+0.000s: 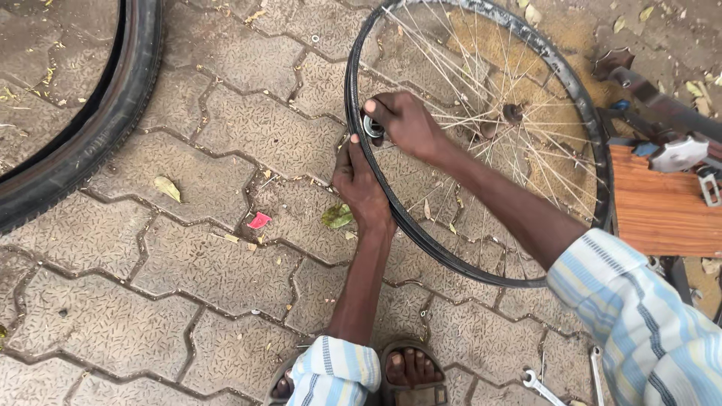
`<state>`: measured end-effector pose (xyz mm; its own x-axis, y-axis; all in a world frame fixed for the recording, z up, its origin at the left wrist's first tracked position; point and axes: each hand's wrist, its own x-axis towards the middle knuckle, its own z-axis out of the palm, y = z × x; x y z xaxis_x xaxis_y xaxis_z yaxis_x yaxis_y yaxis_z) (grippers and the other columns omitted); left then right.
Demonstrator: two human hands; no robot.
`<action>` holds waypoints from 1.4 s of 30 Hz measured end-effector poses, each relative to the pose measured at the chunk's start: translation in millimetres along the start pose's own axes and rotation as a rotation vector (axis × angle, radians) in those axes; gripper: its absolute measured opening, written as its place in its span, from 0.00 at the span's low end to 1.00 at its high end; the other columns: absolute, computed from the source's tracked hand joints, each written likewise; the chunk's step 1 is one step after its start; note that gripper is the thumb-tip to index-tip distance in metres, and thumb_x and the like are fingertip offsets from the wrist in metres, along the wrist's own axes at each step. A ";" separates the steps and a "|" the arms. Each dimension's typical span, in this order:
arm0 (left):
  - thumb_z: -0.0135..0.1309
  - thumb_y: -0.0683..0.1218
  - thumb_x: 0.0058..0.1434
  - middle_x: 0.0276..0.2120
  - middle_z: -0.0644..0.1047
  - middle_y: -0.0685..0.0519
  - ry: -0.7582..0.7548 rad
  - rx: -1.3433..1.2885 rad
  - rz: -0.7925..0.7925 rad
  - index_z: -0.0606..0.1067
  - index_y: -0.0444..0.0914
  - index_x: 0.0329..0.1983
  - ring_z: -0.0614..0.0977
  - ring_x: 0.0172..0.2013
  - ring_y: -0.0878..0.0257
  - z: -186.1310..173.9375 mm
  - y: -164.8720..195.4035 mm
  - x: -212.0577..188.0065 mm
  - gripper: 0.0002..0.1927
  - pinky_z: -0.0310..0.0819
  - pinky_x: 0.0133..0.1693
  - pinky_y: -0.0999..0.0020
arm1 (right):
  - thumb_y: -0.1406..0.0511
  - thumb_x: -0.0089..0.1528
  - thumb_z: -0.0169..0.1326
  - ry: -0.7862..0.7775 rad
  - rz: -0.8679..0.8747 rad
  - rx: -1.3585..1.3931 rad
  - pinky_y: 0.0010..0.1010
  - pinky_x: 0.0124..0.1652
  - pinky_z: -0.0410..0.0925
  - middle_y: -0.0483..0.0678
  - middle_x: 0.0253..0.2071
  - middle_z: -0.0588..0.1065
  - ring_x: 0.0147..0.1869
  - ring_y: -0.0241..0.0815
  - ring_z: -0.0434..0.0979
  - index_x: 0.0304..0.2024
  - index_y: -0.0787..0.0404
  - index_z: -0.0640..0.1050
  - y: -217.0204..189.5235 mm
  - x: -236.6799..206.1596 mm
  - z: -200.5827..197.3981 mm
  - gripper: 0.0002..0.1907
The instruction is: The person kneels on a paved ground with a bicycle wheel rim lying flat, using a small spoke wrench to turn spoke nipples one at a time around the rim, tightening and adjusting the spokes. They work progressively around the wheel, repositioning the wrench on different nipples throughout the clip.
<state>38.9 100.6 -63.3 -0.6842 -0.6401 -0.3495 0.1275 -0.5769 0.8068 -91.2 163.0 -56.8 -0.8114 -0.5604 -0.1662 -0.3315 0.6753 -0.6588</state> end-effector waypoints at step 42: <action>0.55 0.50 0.68 0.23 0.70 0.61 0.096 -0.180 -0.063 0.77 0.39 0.38 0.67 0.24 0.71 -2.2 -10.2 18.2 0.10 0.61 0.26 0.71 | 0.68 0.68 0.50 0.144 -0.386 -0.062 0.37 0.35 0.75 0.57 0.47 0.80 0.37 0.48 0.81 0.54 0.66 0.79 -9.0 -31.7 1.9 0.14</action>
<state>26.7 93.6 -79.0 -0.6242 -0.6407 -0.4471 0.2193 -0.6930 0.6868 -61.6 173.7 -47.0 -0.6795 -0.7083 0.1913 -0.6494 0.4592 -0.6062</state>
